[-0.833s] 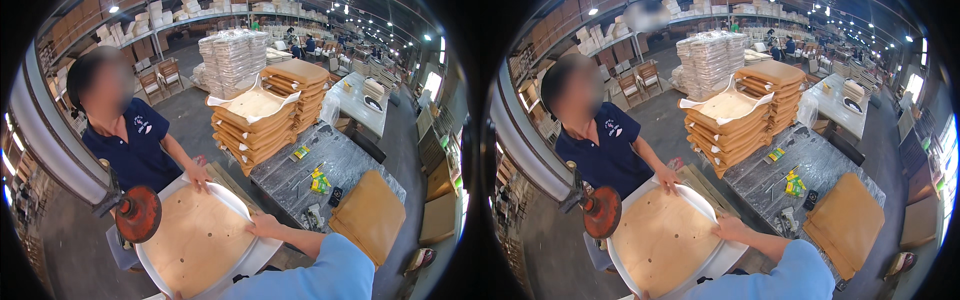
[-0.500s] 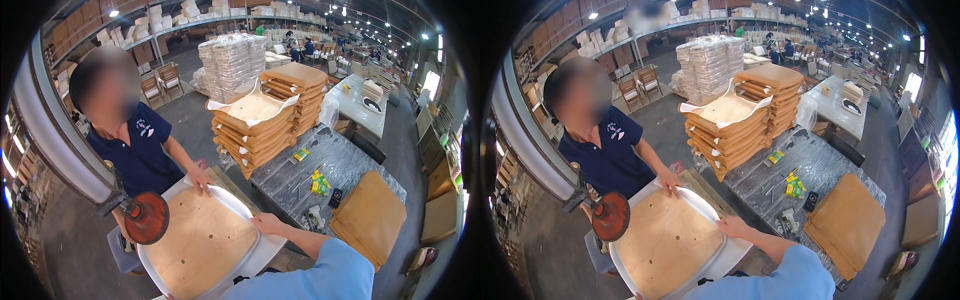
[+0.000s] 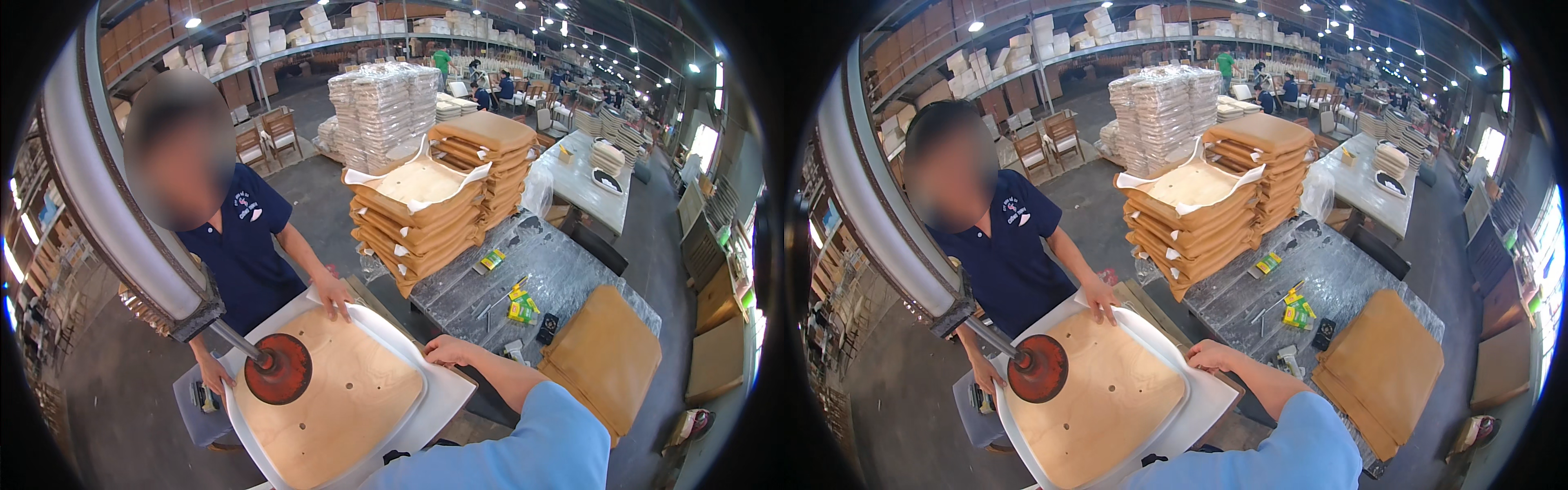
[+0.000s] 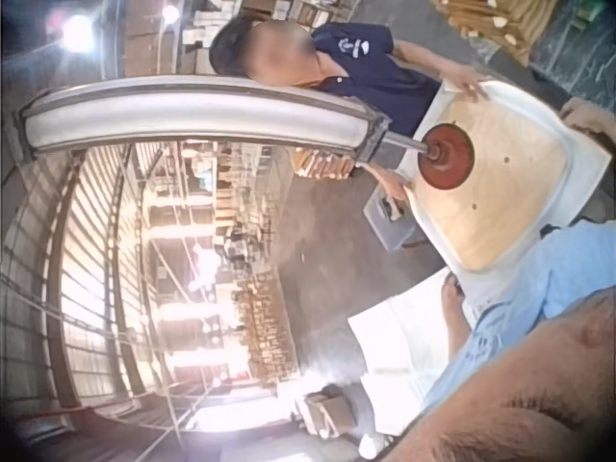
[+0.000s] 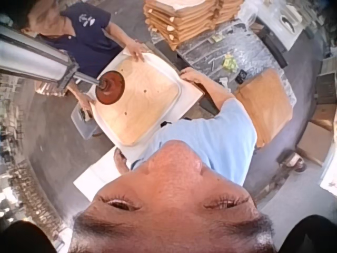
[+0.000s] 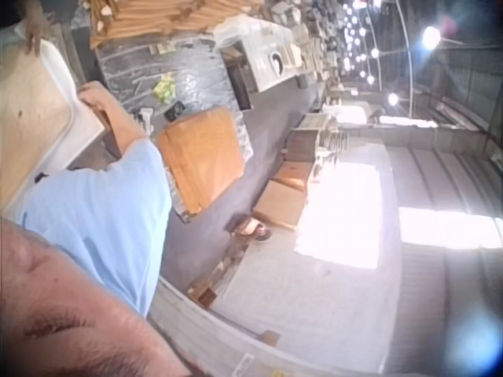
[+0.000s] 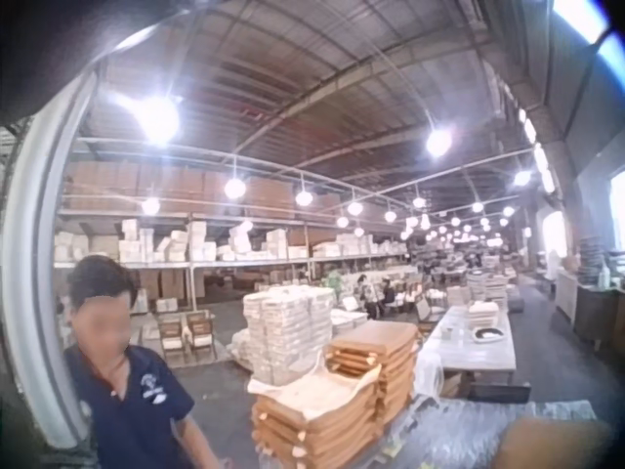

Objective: The person assembles chair cushions by layering fabric and foam on a wooden frame, then uses a pneumatic staple gun to secure the fabric edges. The process is repeated for multiple cushions with a coworker assisting by applying adhesive and handing materials.

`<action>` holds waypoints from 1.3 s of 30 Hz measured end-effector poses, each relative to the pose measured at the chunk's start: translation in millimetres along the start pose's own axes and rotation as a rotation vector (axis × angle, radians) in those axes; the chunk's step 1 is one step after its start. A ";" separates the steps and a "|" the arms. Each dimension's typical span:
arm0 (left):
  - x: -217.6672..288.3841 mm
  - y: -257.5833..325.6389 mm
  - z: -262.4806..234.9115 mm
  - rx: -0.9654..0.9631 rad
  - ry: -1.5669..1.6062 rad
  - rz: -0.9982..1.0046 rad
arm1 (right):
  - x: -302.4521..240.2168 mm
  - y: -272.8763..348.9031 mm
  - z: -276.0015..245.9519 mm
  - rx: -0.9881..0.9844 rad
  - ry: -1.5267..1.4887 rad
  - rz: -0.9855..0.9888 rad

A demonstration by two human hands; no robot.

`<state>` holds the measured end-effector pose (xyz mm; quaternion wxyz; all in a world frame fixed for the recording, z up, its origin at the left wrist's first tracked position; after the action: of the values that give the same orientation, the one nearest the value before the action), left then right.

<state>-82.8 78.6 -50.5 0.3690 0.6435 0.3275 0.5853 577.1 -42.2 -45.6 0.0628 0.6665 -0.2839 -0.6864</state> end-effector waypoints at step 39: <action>26.8 -25.7 26.3 0.177 -0.302 0.156 | 13.9 -2.5 -1.9 0.069 0.491 -0.083</action>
<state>-53.7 112.3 -60.0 0.3095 0.7774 0.2676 0.4777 578.3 -47.1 -58.9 0.0787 0.8261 -0.2556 -0.4960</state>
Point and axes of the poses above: each hand's wrist, its own y-axis away from the middle knuckle, its own z-axis out of the palm, x = y × z, the point moved 10 cm from there along -y, towards the middle knuckle, and after that the axes turned 11 degrees about -z, right-handed, at the moved point
